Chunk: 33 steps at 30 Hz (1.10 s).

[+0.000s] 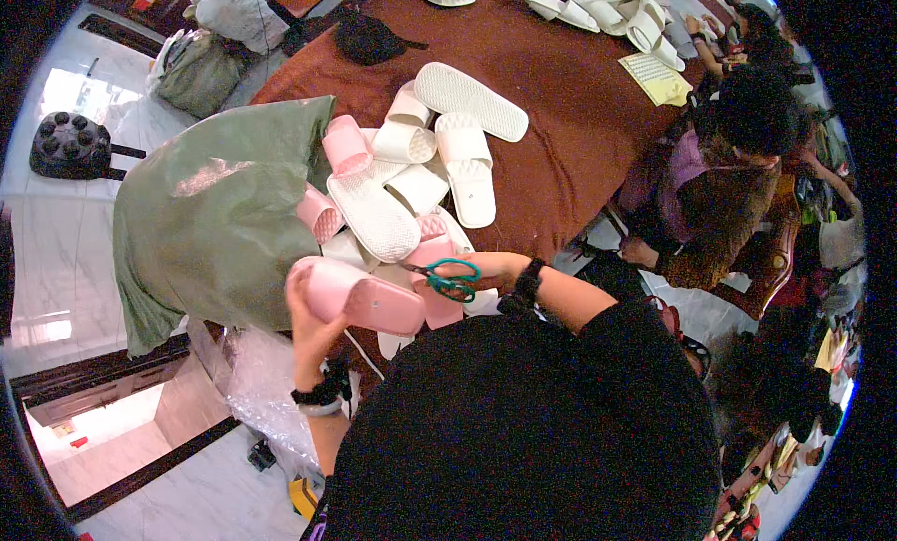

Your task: Trim excess material from slippers and package them into plastic bags within a shoe manufacturing environment.

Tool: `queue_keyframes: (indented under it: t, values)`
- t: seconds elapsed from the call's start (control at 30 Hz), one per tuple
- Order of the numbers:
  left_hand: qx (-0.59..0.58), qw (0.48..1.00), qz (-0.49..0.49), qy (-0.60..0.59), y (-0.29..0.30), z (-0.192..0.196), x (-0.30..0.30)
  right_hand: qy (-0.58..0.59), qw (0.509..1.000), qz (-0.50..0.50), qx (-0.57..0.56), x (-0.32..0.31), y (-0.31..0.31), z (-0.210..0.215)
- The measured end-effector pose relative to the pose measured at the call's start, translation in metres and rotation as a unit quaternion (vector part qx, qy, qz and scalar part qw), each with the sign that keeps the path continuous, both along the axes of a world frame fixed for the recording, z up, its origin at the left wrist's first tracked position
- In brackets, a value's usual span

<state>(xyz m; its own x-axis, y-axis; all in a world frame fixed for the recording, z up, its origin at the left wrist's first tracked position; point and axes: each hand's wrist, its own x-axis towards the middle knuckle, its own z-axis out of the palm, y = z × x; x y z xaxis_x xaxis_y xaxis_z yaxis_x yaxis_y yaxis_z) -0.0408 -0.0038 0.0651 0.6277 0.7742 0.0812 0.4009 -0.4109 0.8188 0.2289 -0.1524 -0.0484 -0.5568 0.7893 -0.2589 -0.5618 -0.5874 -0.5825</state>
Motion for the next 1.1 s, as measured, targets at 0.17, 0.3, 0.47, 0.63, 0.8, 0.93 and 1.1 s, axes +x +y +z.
queue_keyframes:
  t: [0.17,0.3,0.47,0.63,0.8,0.93,1.1]
  values:
    - [0.058,0.989,0.136,0.009,0.000,0.012,-0.066,-0.334,0.922,-0.147,0.130,0.029,0.000,0.015]
    - [-0.188,0.949,0.209,-0.142,-0.015,-0.028,-0.105,-0.639,0.717,-0.121,0.250,0.018,0.035,0.021]
    - [0.140,0.943,0.290,0.083,-0.044,-0.045,-0.097,-0.756,0.562,-0.115,0.316,-0.024,0.044,0.020]
    - [-0.311,0.814,0.345,-0.350,-0.045,-0.033,-0.122,-0.774,0.591,-0.022,0.226,-0.027,0.030,0.014]
    - [-0.269,0.835,0.379,-0.293,-0.043,-0.048,-0.144,-0.617,0.762,-0.054,0.189,-0.003,0.017,0.034]
    - [-0.282,0.846,0.383,-0.242,-0.049,-0.069,-0.146,-0.598,0.704,-0.204,0.325,0.036,0.007,0.122]
    - [-0.314,0.879,0.307,-0.185,-0.034,-0.072,-0.108,-0.464,0.663,-0.476,0.346,0.038,0.003,0.163]
